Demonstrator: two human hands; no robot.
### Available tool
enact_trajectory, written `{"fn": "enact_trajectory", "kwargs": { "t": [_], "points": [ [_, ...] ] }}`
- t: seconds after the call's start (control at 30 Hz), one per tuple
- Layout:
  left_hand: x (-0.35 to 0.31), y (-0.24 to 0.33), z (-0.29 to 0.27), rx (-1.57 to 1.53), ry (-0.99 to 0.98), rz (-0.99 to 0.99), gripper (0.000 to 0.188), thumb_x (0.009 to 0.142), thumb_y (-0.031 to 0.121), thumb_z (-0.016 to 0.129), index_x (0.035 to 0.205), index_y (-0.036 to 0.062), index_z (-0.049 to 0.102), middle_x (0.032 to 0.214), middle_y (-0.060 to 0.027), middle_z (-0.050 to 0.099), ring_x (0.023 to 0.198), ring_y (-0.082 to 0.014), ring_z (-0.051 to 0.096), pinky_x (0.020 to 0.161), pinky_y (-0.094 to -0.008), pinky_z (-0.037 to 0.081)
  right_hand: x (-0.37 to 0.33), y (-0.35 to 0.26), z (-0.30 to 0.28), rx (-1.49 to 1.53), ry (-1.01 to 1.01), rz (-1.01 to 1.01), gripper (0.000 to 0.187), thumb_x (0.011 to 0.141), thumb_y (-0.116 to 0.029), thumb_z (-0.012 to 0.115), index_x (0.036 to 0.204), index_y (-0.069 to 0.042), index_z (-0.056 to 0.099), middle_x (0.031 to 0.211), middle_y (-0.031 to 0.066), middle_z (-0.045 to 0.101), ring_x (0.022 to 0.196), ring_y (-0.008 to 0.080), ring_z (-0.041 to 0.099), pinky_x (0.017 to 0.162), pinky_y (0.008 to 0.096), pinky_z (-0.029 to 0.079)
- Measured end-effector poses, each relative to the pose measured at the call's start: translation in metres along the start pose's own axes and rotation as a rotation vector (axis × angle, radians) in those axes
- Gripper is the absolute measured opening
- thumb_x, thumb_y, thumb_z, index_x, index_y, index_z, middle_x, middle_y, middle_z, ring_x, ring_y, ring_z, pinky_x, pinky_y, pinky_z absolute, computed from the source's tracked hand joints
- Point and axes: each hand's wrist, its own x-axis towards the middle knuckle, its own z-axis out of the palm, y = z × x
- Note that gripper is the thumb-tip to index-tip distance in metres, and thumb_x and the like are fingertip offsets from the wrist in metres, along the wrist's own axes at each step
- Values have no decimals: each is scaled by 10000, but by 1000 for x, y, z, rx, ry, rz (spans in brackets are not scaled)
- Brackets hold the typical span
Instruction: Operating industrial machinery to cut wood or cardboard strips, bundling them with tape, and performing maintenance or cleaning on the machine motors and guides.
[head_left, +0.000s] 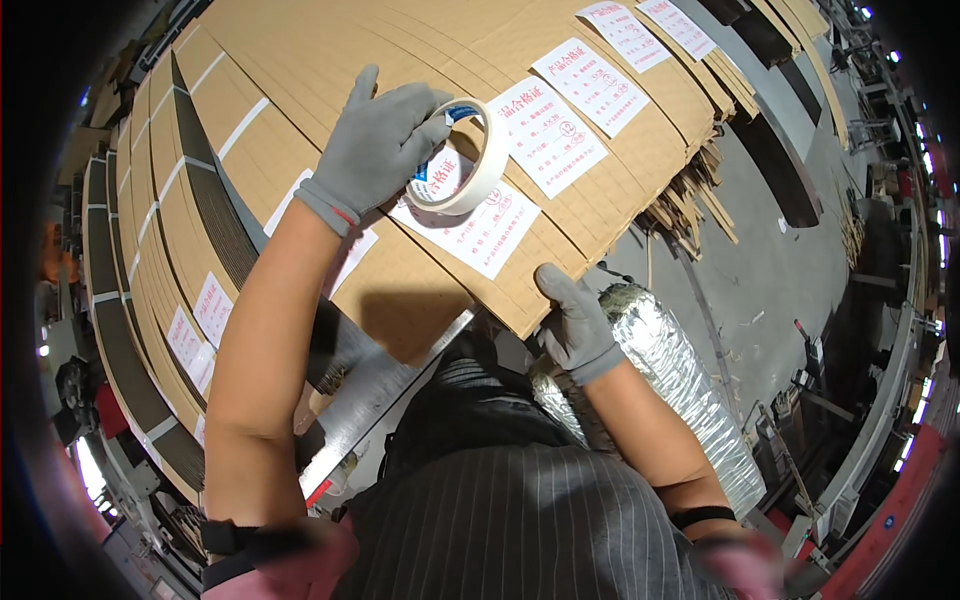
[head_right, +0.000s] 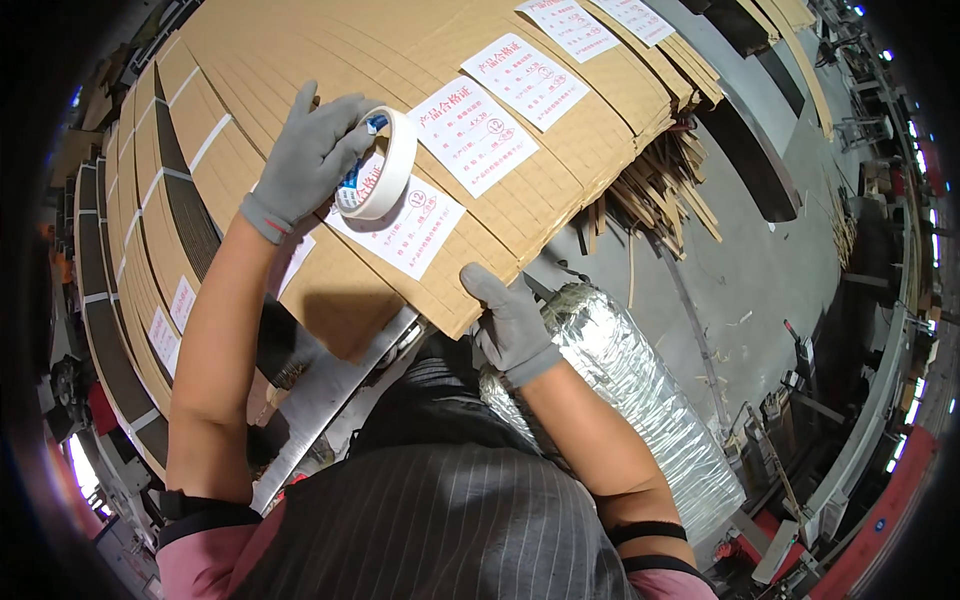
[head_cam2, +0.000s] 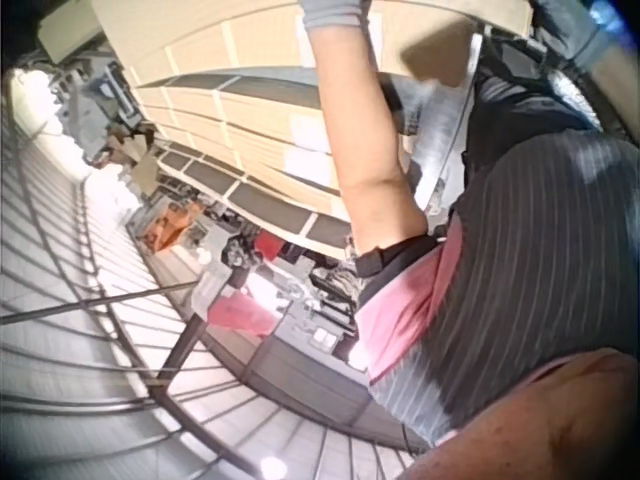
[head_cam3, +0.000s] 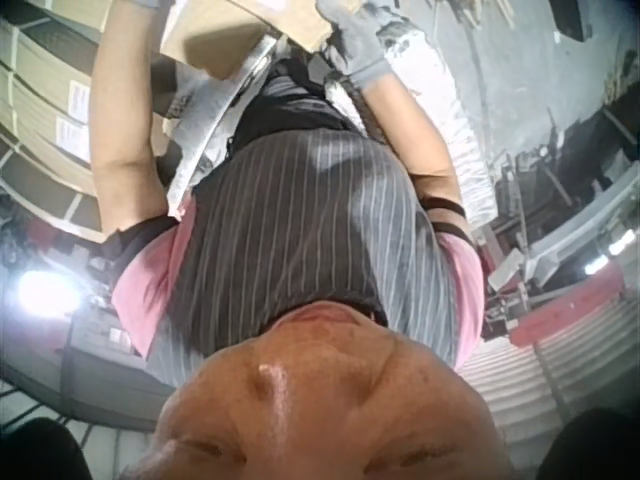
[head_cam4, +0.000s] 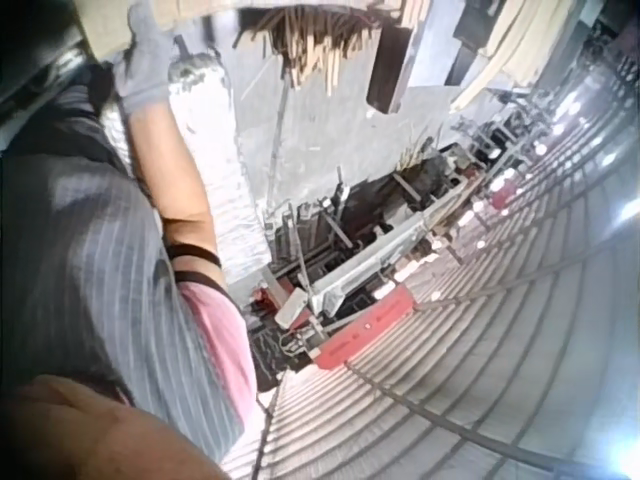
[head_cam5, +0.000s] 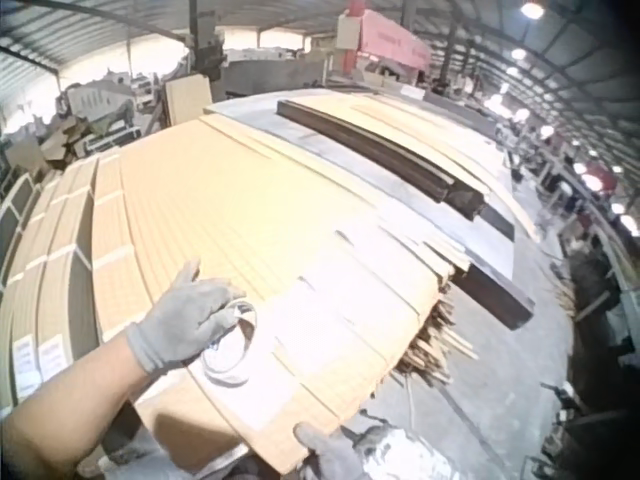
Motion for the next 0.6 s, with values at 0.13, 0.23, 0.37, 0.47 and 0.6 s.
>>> {"fn": "enact_trajectory", "kwargs": {
  "t": [0.13, 0.23, 0.37, 0.47, 0.6],
  "points": [
    [-2, -2, -6, 52, -75, -66, 267, 891, 232, 440, 1020, 36, 568, 934, -139, 594, 1044, -290, 521, 1061, -472, 106, -20, -1, -18, -53, 53, 51, 574, 831, -177, 590, 1300, 10, 316, 1207, 168, 503, 1067, 290, 540, 865, 430, 491],
    [-5, 27, -17, -28, -116, 40, 255, 864, 228, 464, 1016, 49, 561, 971, -145, 586, 1076, -285, 508, 1052, -503, 130, -28, -2, -26, -54, 43, 61, 578, 843, -221, 572, 1307, 3, 310, 1188, 188, 513, 1022, 300, 565, 849, 402, 502],
    [-47, 95, -1, -213, -76, 408, 146, 635, 135, 582, 590, -2, 567, 1016, -204, 563, 1014, -375, 504, 923, -460, 364, -27, -8, -20, 90, -75, 95, 545, 834, -253, 584, 1266, 7, 378, 1151, 182, 541, 1001, 282, 575, 876, 392, 487],
    [-64, 100, 24, -212, 33, 400, 162, 638, 117, 573, 577, -31, 549, 1007, -203, 564, 1009, -384, 507, 905, -453, 382, -31, -6, -29, 97, -71, 87, 523, 847, -244, 572, 1258, 19, 384, 1150, 184, 542, 1038, 284, 557, 902, 412, 466],
    [-74, 118, 10, -224, -22, 451, 195, 702, 102, 549, 791, -71, 569, 1008, -210, 558, 1004, -386, 504, 894, -437, 389, -73, -17, -29, 54, -9, 46, 638, 821, -265, 602, 1315, 10, 306, 1268, 190, 450, 1145, 285, 483, 982, 415, 394]
  ]
}}
